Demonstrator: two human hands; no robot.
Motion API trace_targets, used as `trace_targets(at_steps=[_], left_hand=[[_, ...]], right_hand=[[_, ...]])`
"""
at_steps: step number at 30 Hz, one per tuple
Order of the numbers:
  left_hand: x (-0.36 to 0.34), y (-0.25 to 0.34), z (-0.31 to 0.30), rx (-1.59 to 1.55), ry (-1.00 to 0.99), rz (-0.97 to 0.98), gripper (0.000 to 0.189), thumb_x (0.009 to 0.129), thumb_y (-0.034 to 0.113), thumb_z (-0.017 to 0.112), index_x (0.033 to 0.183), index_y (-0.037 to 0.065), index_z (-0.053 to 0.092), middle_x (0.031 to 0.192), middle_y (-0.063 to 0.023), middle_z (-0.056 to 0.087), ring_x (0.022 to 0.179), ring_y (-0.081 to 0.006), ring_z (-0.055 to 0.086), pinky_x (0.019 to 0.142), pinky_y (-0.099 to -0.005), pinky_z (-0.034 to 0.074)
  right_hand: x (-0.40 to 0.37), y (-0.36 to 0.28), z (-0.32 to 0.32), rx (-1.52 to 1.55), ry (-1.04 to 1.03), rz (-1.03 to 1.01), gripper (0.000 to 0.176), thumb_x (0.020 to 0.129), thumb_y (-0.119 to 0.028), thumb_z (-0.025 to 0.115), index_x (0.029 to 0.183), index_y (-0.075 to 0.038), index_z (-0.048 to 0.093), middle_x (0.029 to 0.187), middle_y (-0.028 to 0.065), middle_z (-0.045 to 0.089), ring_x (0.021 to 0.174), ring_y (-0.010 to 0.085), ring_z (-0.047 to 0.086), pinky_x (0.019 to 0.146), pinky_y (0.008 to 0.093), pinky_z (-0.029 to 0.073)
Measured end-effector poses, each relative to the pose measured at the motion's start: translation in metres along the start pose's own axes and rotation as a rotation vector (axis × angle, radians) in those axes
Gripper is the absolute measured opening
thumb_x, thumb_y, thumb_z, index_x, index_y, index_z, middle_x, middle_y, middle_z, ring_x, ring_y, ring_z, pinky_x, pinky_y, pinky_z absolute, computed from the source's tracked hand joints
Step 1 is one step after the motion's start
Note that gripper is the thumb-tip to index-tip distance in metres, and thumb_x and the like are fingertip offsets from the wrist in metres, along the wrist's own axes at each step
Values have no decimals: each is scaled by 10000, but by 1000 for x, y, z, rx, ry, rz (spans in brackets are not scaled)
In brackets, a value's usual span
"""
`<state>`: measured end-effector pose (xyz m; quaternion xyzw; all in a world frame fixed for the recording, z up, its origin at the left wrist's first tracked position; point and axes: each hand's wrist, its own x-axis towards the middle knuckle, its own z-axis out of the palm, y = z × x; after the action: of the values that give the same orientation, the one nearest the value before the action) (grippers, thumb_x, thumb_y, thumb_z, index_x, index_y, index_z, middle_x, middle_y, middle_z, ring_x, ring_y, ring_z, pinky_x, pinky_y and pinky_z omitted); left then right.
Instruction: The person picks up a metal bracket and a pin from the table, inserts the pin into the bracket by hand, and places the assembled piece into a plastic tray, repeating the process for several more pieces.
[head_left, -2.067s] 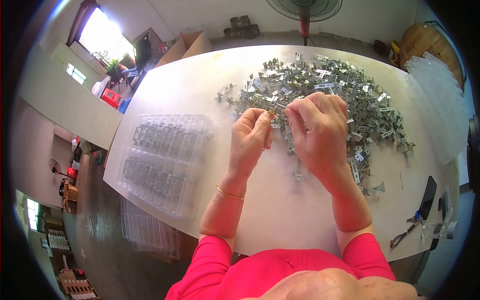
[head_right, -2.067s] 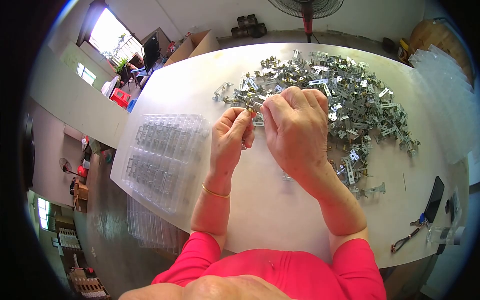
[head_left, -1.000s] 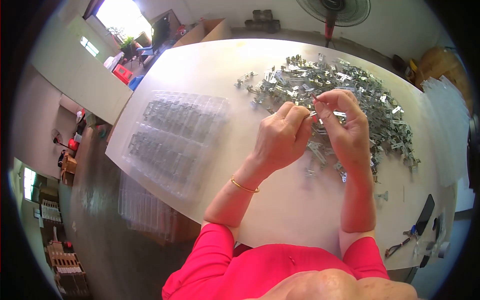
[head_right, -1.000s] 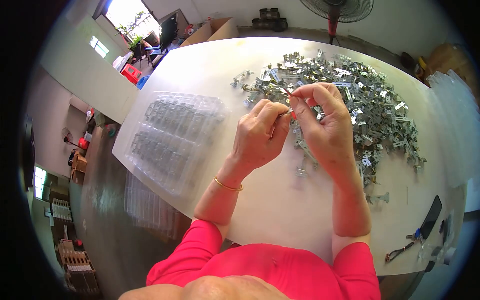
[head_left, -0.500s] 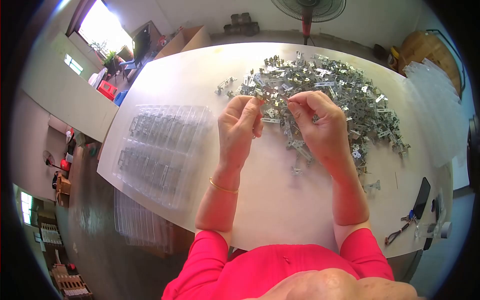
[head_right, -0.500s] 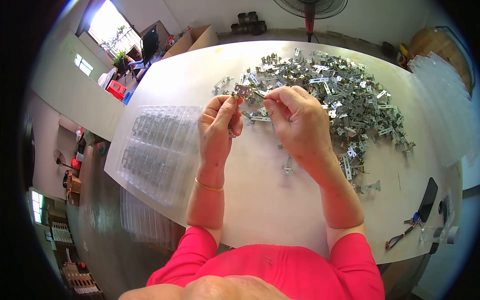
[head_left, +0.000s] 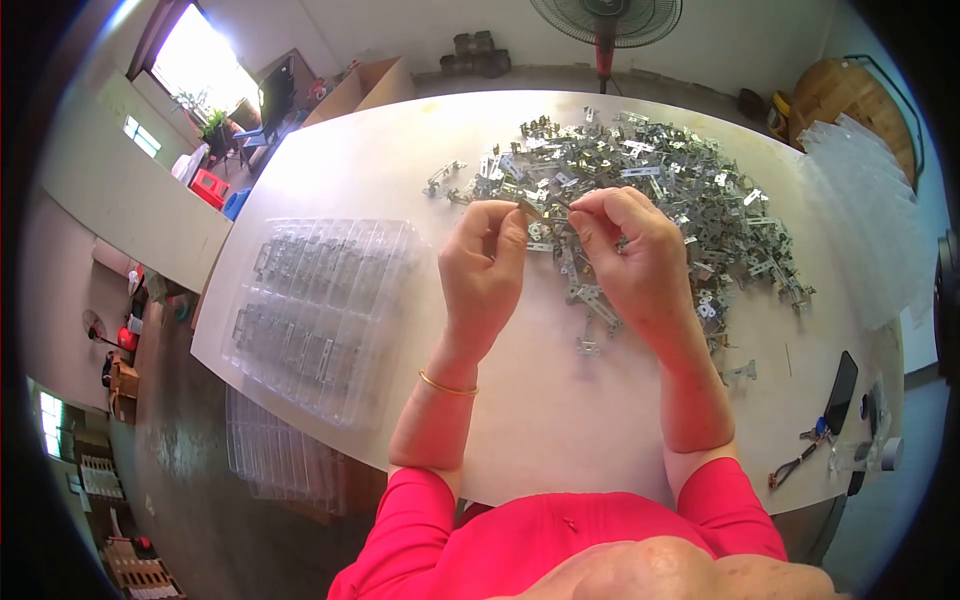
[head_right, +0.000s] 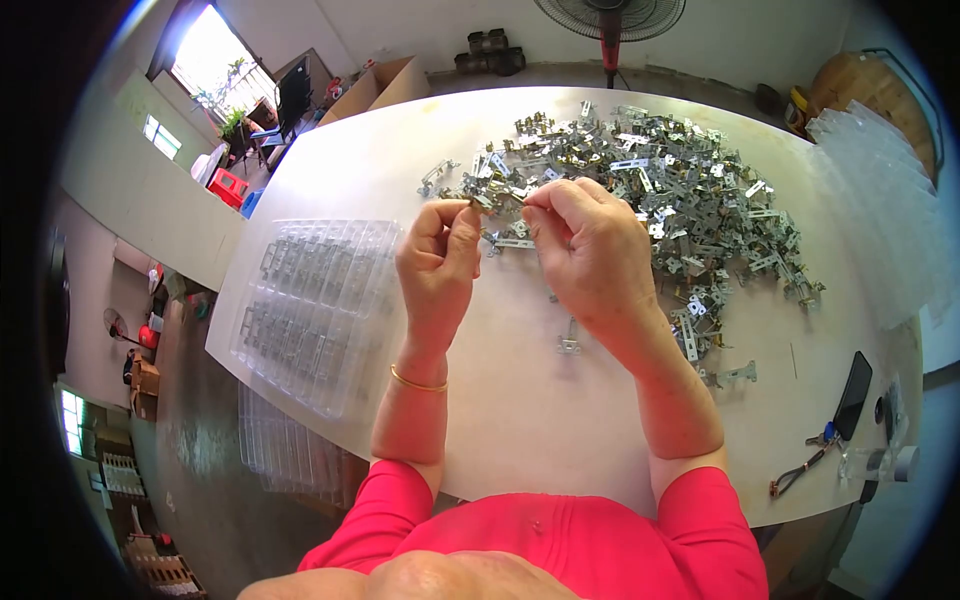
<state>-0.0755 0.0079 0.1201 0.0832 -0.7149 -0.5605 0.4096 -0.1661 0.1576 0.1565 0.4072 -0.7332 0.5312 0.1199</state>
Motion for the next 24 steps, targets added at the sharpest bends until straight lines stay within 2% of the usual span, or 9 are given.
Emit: trace_targets(at_steps=[2,5,8,11,14,17,20,24], left_hand=[[-3,-1,2,69,-4,54,96,1055,101,643,1012,21,672,770,59,577,599,6,455,512,-182,360],[-3,-3,4,107,-19,141,62,1043,78,658,1017,23,672,782,77,567,640,16,429,541,-174,339],[-4,-2,3,128,-41,140,54,1039,67,663,1022,16,670,783,77,563,661,14,425,557,-170,329],[-2,-5,1,148,-55,170,52,1037,61,662,1021,13,672,784,77,561,653,14,422,555,-172,329],[0,-4,-2,184,-76,191,51,1028,56,673,1013,8,684,793,66,579,657,8,445,561,-181,356],[0,2,-2,226,-113,215,51,1015,53,690,1002,4,695,805,48,603,665,-5,478,572,-192,389],[1,2,-2,238,-123,252,50,1007,51,698,998,2,700,811,32,620,672,-17,502,581,-199,410],[3,2,-8,251,-171,250,45,1003,45,698,995,1,698,809,29,619,669,-18,500,579,-200,405]], right_hand=[[0,0,0,-17,5,-12,90,931,-70,738,1012,-38,719,887,116,702,760,231,700,665,345,542],[-1,-3,1,92,2,99,132,944,-54,727,1069,-18,703,926,119,715,778,197,701,694,328,552],[-3,3,1,209,-17,119,162,967,-39,701,1124,2,690,963,121,723,814,165,694,743,309,559],[-1,7,-6,257,-131,224,167,987,-31,672,1148,11,687,991,127,726,857,150,690,793,299,560],[1,11,-8,300,-220,274,215,1030,10,585,1221,9,682,1053,35,714,922,96,644,869,261,543],[3,9,-12,386,-299,300,243,1031,25,562,1244,26,680,1097,52,717,972,100,660,908,268,554],[5,11,-11,542,-298,357,238,1005,34,547,1196,52,688,1020,55,723,933,121,671,865,271,546],[12,16,-20,658,-413,467,232,1045,-75,565,1208,28,696,1059,52,719,965,122,675,898,287,561]])
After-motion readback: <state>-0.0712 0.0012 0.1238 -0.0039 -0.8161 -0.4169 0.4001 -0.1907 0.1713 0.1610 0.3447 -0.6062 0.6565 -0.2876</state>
